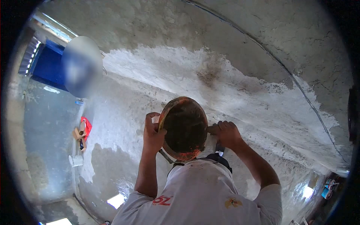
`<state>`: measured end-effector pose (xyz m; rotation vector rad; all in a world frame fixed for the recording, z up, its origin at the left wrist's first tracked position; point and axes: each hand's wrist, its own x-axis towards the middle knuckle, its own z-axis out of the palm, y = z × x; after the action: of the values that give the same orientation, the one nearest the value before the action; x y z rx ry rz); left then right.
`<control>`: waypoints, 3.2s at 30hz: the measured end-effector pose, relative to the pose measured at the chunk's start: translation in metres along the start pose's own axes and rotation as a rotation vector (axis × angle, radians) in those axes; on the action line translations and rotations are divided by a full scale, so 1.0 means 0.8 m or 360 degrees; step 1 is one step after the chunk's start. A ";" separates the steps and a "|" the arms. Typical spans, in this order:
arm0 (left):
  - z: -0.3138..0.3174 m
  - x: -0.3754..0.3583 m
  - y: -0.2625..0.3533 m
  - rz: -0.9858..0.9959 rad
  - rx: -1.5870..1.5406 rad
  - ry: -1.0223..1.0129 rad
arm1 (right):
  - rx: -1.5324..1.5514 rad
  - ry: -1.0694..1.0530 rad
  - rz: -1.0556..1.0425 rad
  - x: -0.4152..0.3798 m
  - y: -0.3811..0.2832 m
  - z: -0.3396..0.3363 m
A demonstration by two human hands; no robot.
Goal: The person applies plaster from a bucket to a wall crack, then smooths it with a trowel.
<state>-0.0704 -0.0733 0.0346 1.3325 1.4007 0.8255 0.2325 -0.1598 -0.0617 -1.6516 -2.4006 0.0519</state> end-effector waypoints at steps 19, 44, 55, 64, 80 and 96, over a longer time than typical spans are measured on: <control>0.036 0.000 0.024 0.0028 0.0123 -0.0152 | -0.0132 0.0423 -0.0774 -0.005 0.039 0.013; 0.076 0.021 0.031 0.0254 -0.0128 -0.0158 | 0.0728 0.1069 0.0697 -0.111 0.089 -0.031; 0.097 0.035 0.018 0.0260 -0.0025 -0.0269 | 0.1171 0.1138 0.0913 -0.092 0.115 -0.034; 0.093 0.030 -0.005 0.0260 -0.0149 -0.0297 | 0.1944 0.1270 0.1091 -0.042 0.159 -0.004; 0.067 0.018 0.008 0.0126 -0.0037 -0.0084 | 0.2114 0.1205 0.1006 -0.020 0.179 0.011; 0.077 0.014 0.004 0.0274 0.0199 -0.0050 | 0.2173 0.1360 0.1013 0.002 0.159 -0.030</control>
<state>-0.0098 -0.0711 0.0182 1.5732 1.3445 0.8366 0.3534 -0.1146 -0.0583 -1.1798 -0.7075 0.7158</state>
